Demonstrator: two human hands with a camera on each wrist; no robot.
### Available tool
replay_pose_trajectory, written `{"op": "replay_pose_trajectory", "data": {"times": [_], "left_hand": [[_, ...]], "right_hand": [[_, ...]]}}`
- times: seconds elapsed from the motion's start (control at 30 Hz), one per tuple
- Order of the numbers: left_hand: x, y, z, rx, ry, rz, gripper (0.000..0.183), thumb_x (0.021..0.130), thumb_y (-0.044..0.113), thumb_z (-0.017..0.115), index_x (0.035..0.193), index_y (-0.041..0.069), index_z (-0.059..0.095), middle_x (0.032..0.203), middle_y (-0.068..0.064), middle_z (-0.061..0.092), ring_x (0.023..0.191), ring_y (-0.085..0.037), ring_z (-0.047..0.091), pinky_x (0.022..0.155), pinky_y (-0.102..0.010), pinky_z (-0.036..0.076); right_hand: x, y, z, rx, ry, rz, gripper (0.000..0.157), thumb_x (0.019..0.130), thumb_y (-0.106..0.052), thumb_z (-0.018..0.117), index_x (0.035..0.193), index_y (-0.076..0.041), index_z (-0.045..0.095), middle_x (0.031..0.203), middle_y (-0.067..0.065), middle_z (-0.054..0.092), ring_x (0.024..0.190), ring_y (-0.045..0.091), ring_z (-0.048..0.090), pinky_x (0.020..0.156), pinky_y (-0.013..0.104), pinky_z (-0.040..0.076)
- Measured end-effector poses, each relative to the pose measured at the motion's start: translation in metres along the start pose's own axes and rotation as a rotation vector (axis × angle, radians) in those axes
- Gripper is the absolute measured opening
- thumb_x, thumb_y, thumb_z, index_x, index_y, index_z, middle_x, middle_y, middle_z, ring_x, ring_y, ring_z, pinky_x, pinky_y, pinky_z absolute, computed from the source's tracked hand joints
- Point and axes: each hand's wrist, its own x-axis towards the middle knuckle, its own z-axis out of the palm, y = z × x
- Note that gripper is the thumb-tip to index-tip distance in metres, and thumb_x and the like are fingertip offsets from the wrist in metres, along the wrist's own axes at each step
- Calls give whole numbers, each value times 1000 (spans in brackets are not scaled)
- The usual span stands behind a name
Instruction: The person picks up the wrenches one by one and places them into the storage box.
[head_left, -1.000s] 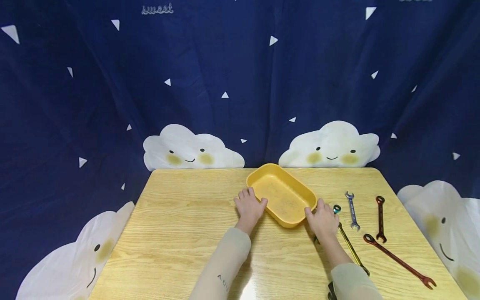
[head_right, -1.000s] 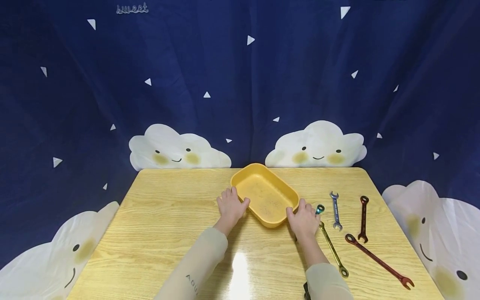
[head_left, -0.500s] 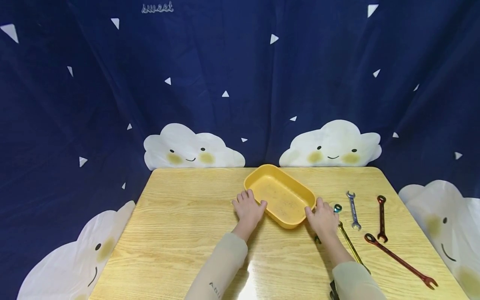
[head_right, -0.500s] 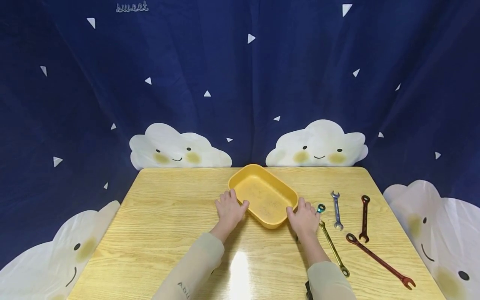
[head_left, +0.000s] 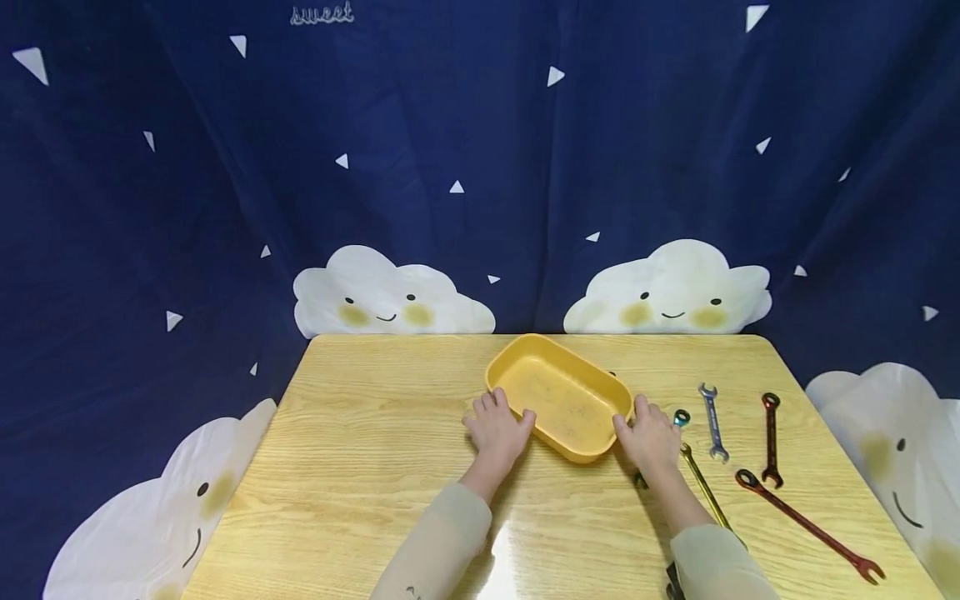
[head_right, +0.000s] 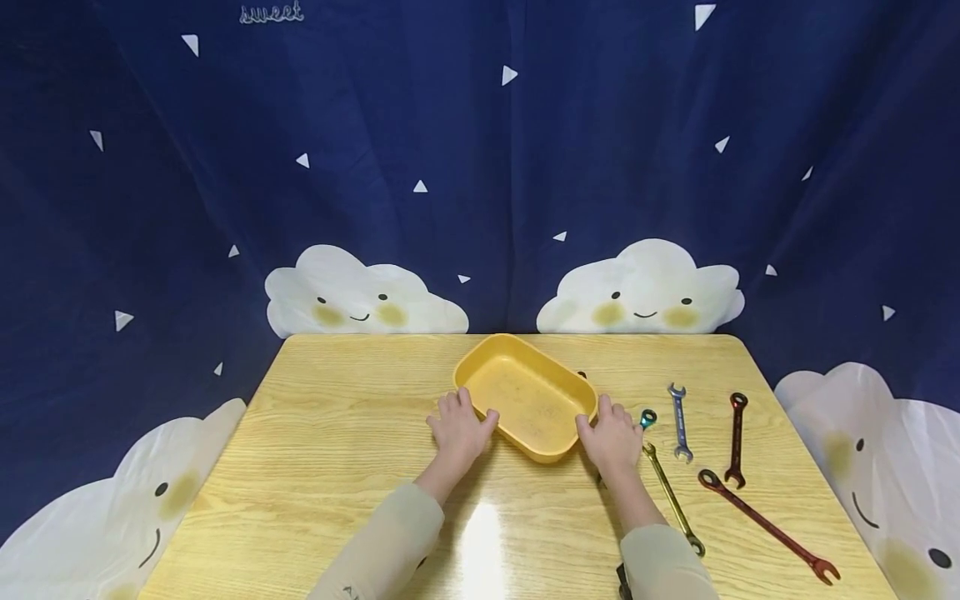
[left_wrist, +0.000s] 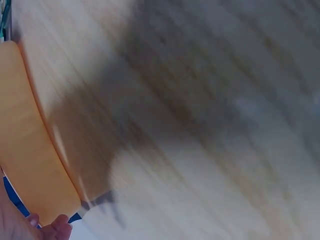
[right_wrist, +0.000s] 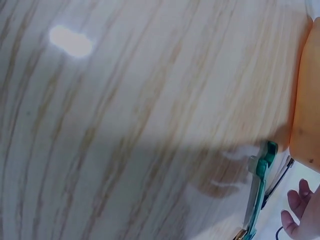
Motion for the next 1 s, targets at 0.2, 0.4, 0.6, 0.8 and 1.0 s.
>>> {"op": "replay_pose_trajectory", "data": {"times": [0.2,0.4,0.6,0.8,1.0], "left_hand": [[-9,-3,-2,-16,-2,-5,57,81,56,42,109,7,41,98,-12,45,93,-29,44,71,-48,37],[-16,-7,-1,-15,11,-8,55,81,55,41,107,7,41,96,-12,44,89,-28,44,69,-47,37],[-25,-10,-3,-14,26,-17,53,82,54,44,105,6,41,93,-11,44,87,-28,44,68,-47,37],[-33,-12,-3,-23,32,-28,52,81,54,41,103,7,42,88,-9,43,82,-27,43,67,-45,36],[-38,-13,-2,-33,49,-31,53,80,54,40,102,6,42,88,-8,41,81,-26,42,65,-44,34]], "right_hand": [[1,-1,-1,-17,-10,-17,42,88,-40,47,109,-5,43,89,14,50,80,32,49,66,45,34],[0,-3,0,-16,-10,-34,44,87,-40,47,113,-5,44,88,14,50,79,32,50,66,45,35],[-2,-4,2,-9,6,-59,41,86,-39,47,111,-6,44,86,13,51,78,32,50,67,47,35],[-5,-4,1,-12,7,-84,42,86,-38,49,112,-6,44,86,12,51,77,30,50,66,46,35],[-8,-5,0,-15,1,-92,33,85,-38,50,99,-9,43,78,8,46,69,26,46,61,40,31]]}}
